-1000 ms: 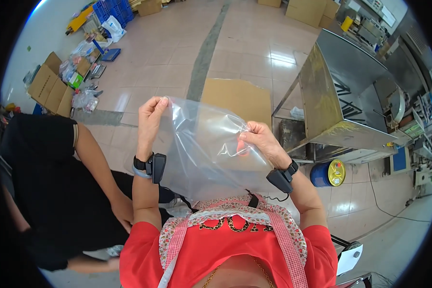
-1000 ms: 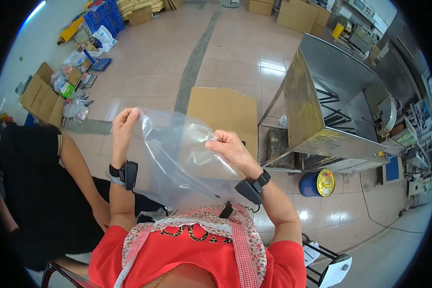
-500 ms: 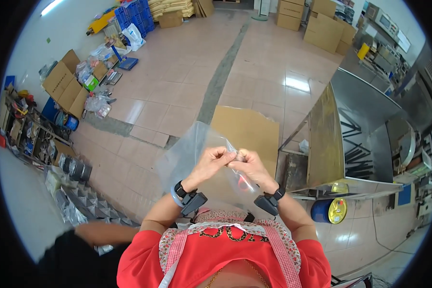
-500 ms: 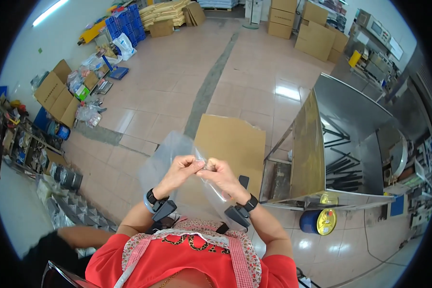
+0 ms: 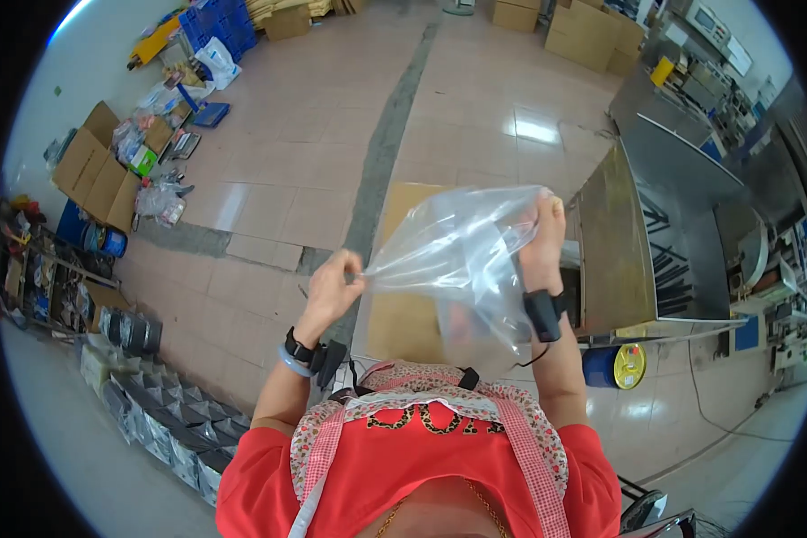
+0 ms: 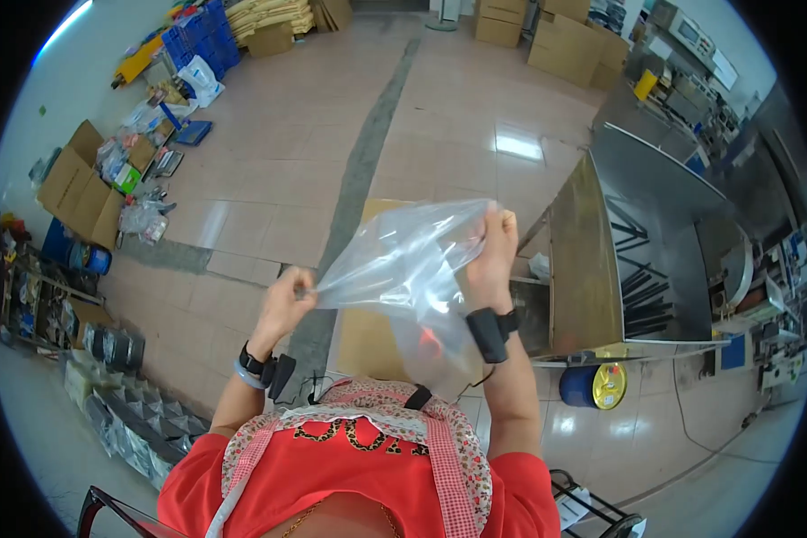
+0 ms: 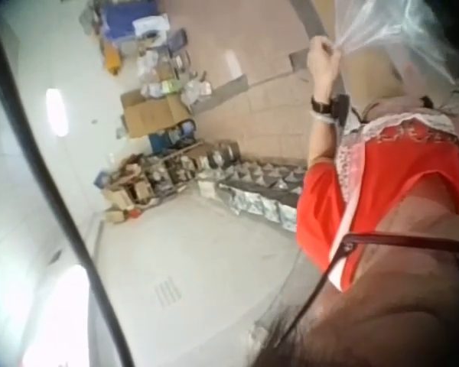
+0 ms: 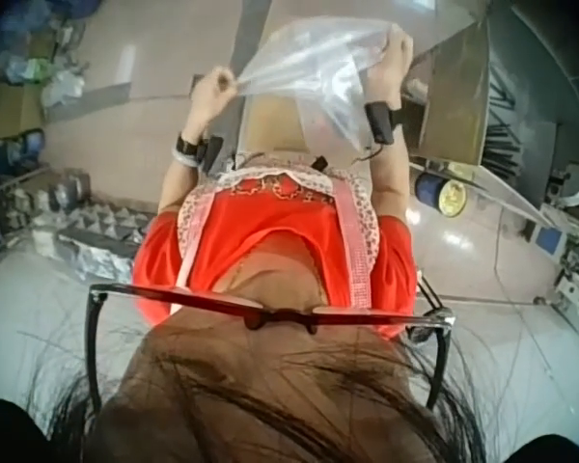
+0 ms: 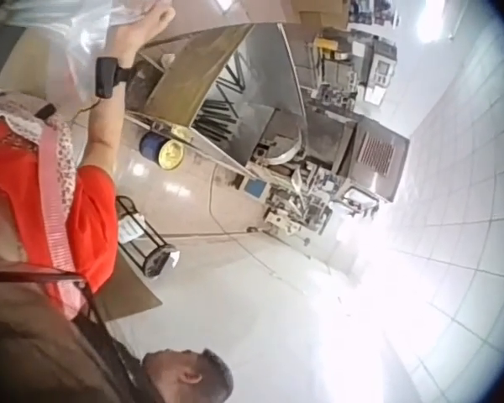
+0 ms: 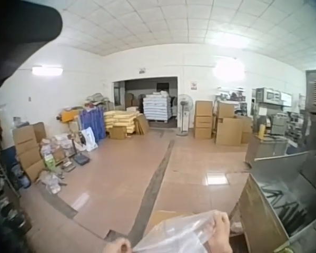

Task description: The person gathers black rods from a metal bin, places them into a plastic bag on a cardboard surface, and seals the bag using a tape dispenser. They then move the bagged rods to a stack and return to the bin to collect more rods.

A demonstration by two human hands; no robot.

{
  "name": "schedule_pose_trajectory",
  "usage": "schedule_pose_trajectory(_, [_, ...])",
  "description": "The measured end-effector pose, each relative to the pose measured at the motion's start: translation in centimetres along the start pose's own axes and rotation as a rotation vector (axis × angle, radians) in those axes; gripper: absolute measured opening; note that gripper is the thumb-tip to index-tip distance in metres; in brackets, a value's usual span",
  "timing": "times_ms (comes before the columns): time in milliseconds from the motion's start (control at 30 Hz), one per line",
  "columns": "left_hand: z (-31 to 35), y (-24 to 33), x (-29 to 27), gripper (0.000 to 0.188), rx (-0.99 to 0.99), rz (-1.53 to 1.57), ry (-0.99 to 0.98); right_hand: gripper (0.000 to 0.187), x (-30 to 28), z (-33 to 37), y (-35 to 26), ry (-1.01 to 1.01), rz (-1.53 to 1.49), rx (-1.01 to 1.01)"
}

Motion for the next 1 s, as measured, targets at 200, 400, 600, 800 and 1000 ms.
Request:
schedule_pose_trajectory(200, [-0.2, 4.5, 0.5, 0.075, 0.222, -0.291, 0.189, 0.012, 4.5, 6.9, 7.7, -0.437, 0.559, 0.154])
schedule_pose_trajectory(400, [0.5, -2.0, -0.2, 0.037, 0.031, -0.190, 0.133, 0.016, 4.8, 11.2, 10.0, -0.906, 0.897, 0.133])
schedule_pose_trajectory(600, [3.0, -3.8, 0.0, 0.018, 0.000, 0.216, 0.300, 0.022, 1.5, 6.9, 14.4, -1.311, 1.573, -0.909])
schedule_pose_trajectory(800, [6.1, -2.8, -1.2, 0.013, 0.020, 0.278, 0.166, 0.016, 0.4, -2.8, 17.1, -0.867, 1.293, -0.388])
schedule_pose_trajectory(1000, [7.4, -2.7, -0.6, 0.011, -0.061, 0.051, 0.015, 0.018, -2.7, -2.3, 18.4, -0.307, 0.360, 0.626])
Point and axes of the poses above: each hand's wrist, its own z-axis away from the middle knuckle, its own x-axis out of the palm, y = z × x, the point moved 1 cm from there along -z, towards the middle knuckle, and after that the axes turned 1 degree about y, right-handed, at the moved point
